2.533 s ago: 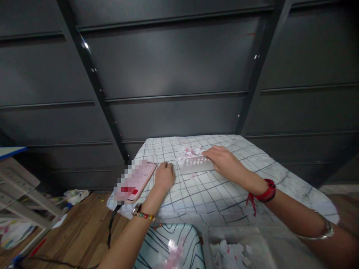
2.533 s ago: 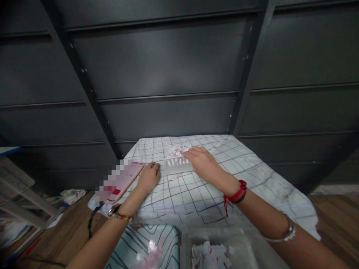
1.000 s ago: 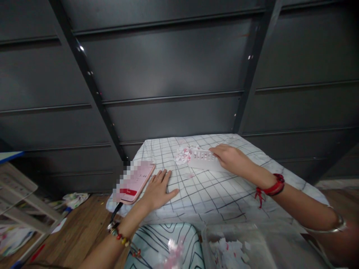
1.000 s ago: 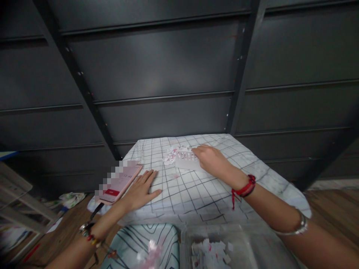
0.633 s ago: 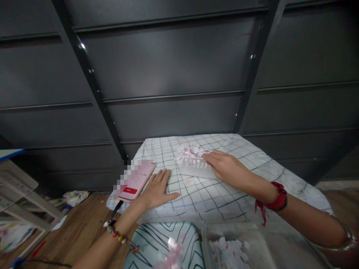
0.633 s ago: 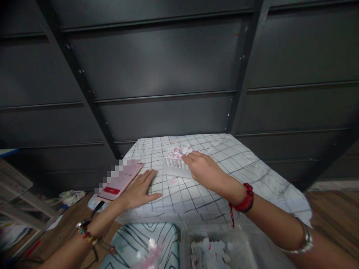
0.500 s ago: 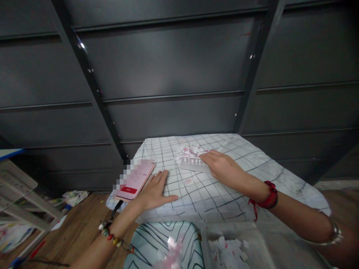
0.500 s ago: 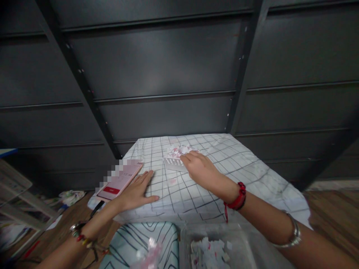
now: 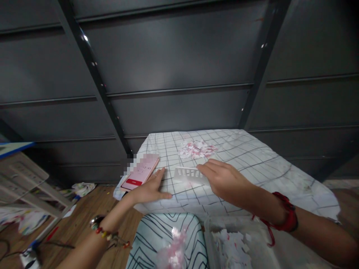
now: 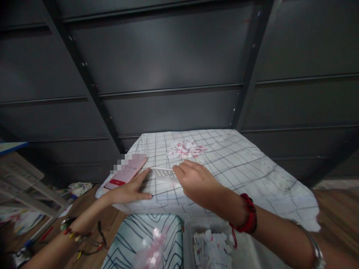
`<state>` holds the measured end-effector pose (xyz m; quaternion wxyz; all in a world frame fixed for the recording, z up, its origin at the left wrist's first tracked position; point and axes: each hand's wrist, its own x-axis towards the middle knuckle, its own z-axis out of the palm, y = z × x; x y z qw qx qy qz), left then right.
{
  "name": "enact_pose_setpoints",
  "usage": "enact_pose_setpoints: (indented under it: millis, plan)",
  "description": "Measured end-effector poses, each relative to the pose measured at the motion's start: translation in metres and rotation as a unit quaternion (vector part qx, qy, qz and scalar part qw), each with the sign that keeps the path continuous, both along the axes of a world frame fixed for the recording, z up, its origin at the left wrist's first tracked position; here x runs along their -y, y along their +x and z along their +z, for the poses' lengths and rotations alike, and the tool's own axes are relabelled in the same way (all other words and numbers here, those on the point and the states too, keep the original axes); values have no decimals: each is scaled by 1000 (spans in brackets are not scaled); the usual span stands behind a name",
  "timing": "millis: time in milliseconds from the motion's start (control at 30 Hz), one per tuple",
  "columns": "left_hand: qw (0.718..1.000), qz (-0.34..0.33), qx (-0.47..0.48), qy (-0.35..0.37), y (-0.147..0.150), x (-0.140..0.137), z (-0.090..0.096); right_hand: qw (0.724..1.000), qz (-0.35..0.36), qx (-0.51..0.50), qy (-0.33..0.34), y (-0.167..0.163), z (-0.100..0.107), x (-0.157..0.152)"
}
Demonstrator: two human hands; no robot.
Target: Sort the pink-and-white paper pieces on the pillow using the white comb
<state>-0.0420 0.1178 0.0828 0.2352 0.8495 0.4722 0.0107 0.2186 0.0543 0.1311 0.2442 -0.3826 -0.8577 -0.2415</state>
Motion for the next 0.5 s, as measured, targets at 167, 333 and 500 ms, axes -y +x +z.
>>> enact_pose_setpoints:
  millis: [167,333,500]
  plan:
    - [999,7,47,-21,-9,-1,5,1000,16,-10,-12,-11,4,18]
    - [998,17,61,-13,-10,-2,9,998,63,11,-29,-21,12,38]
    - [998,18,64,3,-4,-4,13,997,76,12,-30,-21,20,40]
